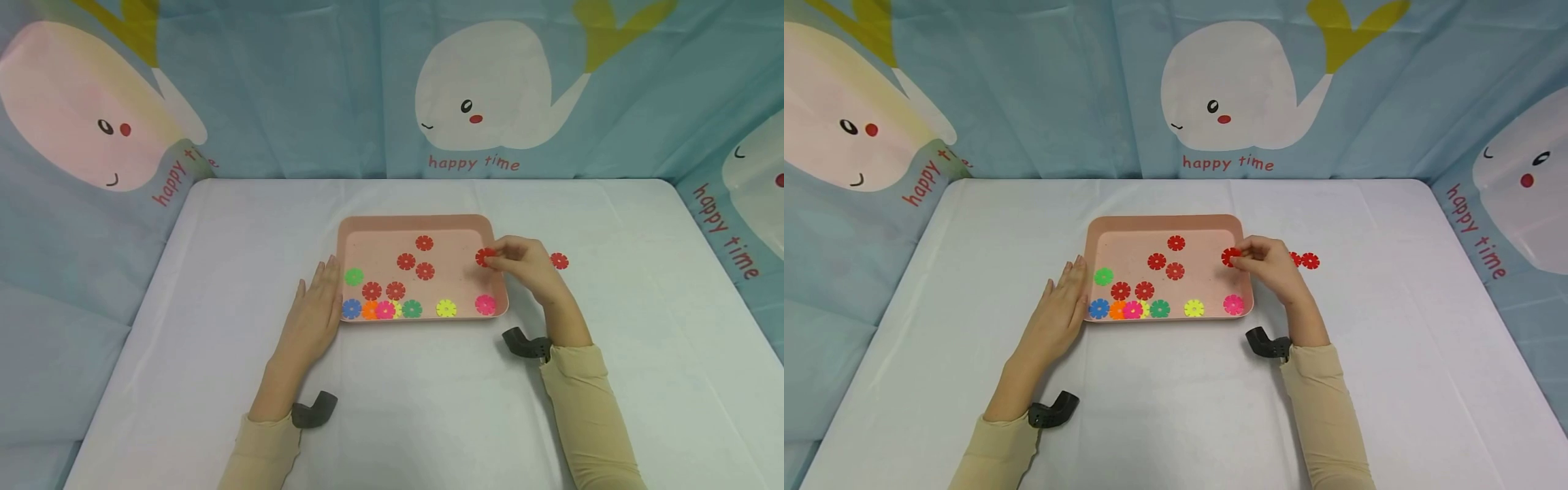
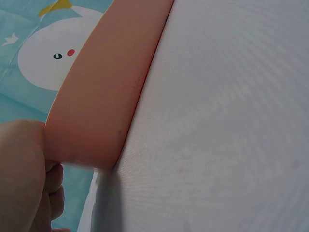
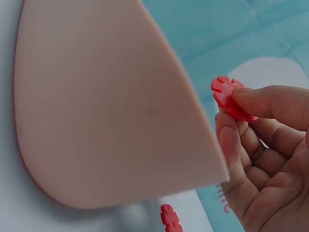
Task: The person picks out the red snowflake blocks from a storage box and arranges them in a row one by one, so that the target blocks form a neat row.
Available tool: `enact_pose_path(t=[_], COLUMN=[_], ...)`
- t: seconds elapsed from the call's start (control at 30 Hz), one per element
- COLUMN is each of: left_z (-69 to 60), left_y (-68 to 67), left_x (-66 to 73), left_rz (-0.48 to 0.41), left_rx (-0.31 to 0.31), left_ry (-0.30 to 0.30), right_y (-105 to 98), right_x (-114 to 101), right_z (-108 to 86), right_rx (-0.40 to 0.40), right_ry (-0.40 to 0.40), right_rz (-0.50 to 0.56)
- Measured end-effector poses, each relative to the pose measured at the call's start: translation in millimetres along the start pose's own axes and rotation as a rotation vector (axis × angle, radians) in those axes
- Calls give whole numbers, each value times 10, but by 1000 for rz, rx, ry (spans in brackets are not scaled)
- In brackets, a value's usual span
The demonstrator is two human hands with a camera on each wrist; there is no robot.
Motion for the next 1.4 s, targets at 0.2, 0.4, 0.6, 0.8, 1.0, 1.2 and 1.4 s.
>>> enact_pose_path(t=[0.2,0.4,0.6,0.8,1.0,1.2,1.4], left_z=[1,2,-1,-3,-4,-6,-2], left_y=[0,-1,0,6,10,9,7], left_x=[2,3,3,-5,-7,-5,-5], left_rz=[-5,1,7,4,0,1,-3], left_rx=[0,5,5,7,5,-4,-6], left_ry=[-3,0,4,9,10,8,5], right_y=[-43,-78,-107,-142,-192,-228,-274], right_x=[26,40,59,91,147,190,224], right_z=[4,0,-4,-7,-3,6,8], right_rx=[28,49,60,59,63,64,93], right_ry=[6,21,31,41,41,32,29], right_rz=[3,-10,-6,24,49,52,31])
Point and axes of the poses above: each hand's wrist, its own z-axis towards the middle knuckle, its own y-axis out of the palm, x = y × z, the point moved 3 cm from there along z, towards the middle knuckle, and after that the axes turned 7 degrees about y, right-handed, at the moved point
